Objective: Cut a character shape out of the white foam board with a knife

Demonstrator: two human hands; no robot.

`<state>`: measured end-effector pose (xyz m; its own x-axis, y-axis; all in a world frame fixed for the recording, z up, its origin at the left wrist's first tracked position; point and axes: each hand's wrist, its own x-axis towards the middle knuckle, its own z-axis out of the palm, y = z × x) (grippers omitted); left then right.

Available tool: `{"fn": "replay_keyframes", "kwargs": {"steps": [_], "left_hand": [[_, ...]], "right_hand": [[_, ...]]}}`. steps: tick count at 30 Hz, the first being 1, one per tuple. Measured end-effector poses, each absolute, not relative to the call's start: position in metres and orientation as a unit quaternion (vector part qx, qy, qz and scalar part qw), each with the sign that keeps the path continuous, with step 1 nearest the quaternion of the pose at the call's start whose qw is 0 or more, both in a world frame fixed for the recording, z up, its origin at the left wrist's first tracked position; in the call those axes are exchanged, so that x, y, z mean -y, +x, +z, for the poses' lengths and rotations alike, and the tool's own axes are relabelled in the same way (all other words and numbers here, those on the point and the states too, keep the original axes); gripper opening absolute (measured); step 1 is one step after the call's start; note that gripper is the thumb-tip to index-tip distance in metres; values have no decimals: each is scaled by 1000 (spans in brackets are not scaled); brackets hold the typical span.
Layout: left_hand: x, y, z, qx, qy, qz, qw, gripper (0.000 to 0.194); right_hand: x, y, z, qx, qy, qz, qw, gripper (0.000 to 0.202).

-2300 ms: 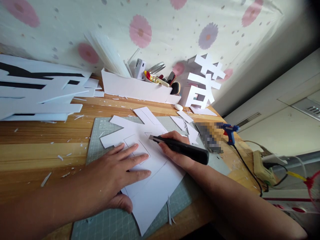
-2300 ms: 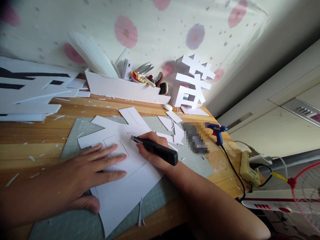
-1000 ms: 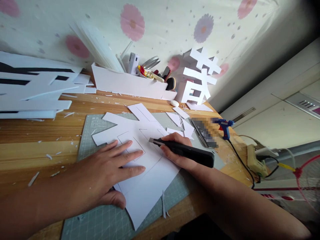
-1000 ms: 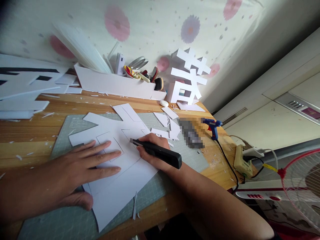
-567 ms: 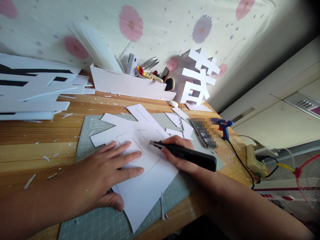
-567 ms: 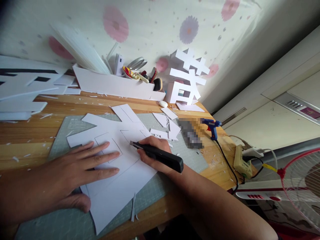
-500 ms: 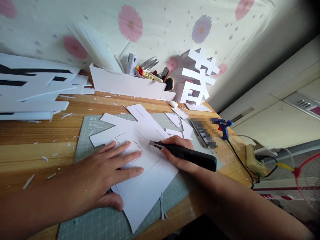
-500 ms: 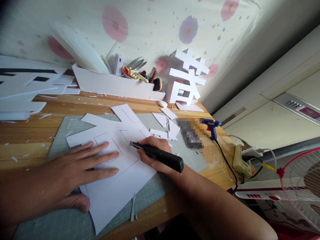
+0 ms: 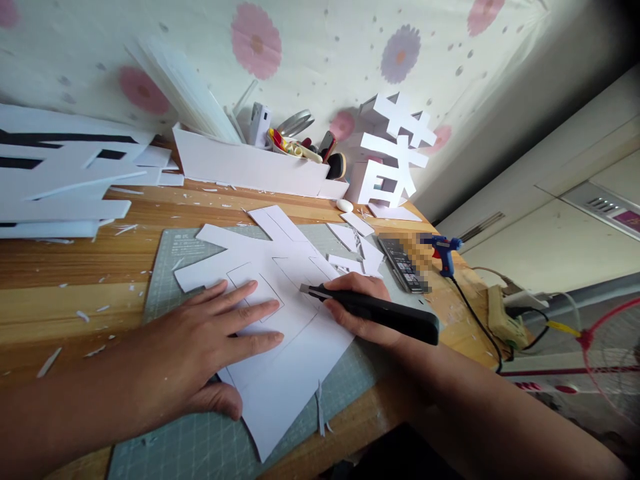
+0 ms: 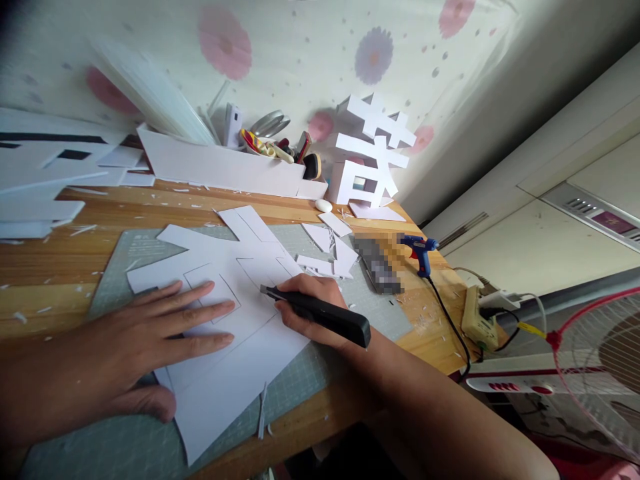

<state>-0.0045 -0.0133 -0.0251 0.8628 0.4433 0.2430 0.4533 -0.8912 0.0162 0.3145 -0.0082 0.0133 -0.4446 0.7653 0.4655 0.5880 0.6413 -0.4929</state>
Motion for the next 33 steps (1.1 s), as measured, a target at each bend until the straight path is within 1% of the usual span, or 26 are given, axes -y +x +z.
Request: {"fn": "replay_keyframes", "kwargs": {"steps": [7, 13, 17, 24, 33], "left_hand": [[11, -4, -24, 225, -966, -120, 47, 81], [13, -2, -20, 228, -967, -109, 27, 77], [12, -3, -24, 233, -965, -118, 24, 81], [11, -4, -27, 243, -963, -116, -4, 80], [12, -4, -26, 261, -959, -97, -45, 76]], "right_hand": [[8, 318, 17, 843, -403, 142, 325, 9], [10, 320, 21, 840, -412, 157, 315, 7], [12, 321, 21, 843, -410, 162, 308, 8], [13, 321, 27, 854, -408, 133, 292, 8], [17, 324, 29, 864, -375, 138, 304, 6]]}}
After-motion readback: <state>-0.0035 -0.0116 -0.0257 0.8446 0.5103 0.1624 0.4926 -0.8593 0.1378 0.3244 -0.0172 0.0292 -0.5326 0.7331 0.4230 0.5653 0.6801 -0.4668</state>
